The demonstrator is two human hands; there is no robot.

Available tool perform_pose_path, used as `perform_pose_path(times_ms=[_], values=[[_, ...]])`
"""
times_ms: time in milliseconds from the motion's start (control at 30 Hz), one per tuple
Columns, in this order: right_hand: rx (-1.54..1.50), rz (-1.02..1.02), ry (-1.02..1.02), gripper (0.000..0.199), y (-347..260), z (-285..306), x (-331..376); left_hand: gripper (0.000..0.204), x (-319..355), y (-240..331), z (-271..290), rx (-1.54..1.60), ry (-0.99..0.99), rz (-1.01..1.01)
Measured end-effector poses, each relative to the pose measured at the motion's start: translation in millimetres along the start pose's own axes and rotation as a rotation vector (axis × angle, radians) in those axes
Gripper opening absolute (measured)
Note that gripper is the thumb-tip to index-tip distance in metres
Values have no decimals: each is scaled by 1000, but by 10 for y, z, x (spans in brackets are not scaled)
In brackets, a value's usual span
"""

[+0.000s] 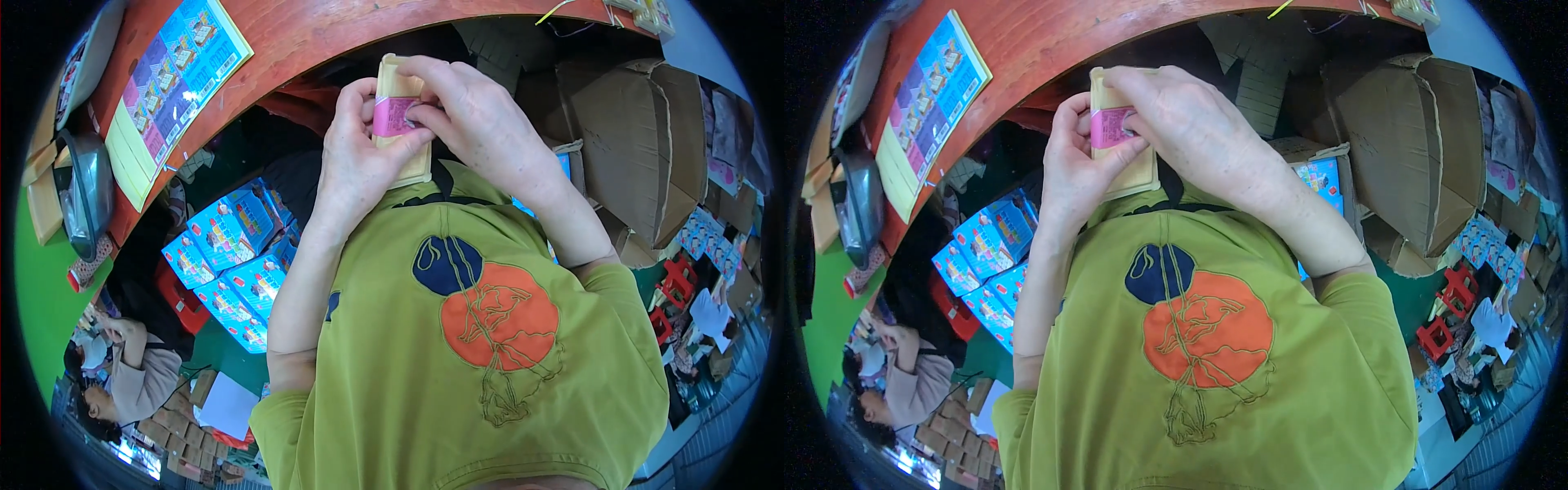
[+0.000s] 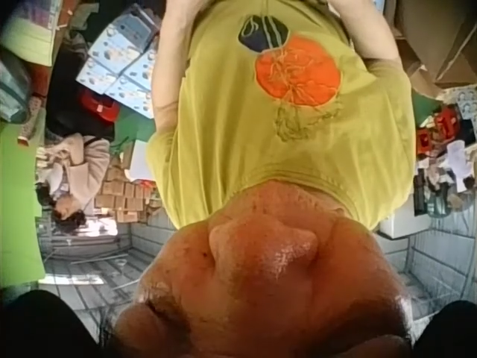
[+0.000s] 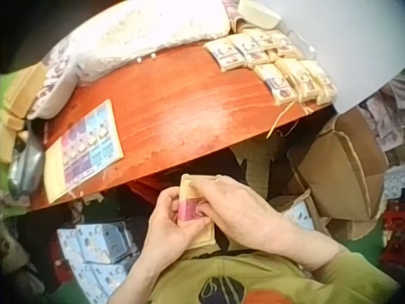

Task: Pack small toy or candy sets into plastic containers and apply labels.

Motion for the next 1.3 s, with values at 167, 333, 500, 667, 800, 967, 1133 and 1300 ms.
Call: perform_pose_path(times_ms=[167,333,500,667,800,967,1133,1300], values=[[-148,-41,-34,44,99,-69,43,53,36,-65,-4,54,-6,-3],[-322,-217,-41,39,204,-114,61,48,67,-130,74,198,59,-31],[-193,-46,67,42,165,-81,51,44,68,-211,-39,495,-28,73],[-110,-149,218,65,289,74,17,45,69,-156,-20,635,-4,94],[-671,-406,23,71,472,-371,78,46,-17,-53,21,478,67,-68],[-403,-173,213,52,544,-91,98,60,-45,-67,86,555,40,92],[169,360,246,42,-37,110,190,73,-43,-41,117,688,14,142],[183,465,270,38,-79,113,232,61,-63,-17,34,897,-85,209]])
Point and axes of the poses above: each hand's wrist, its own x-axis away from the middle knuckle, its own z-axis out of the back of the hand, y = z × x, the point moved 10 cm from there along -x, towards the middle knuckle, and after that the axes turned 2 degrees about x, right-handed, at the moved point
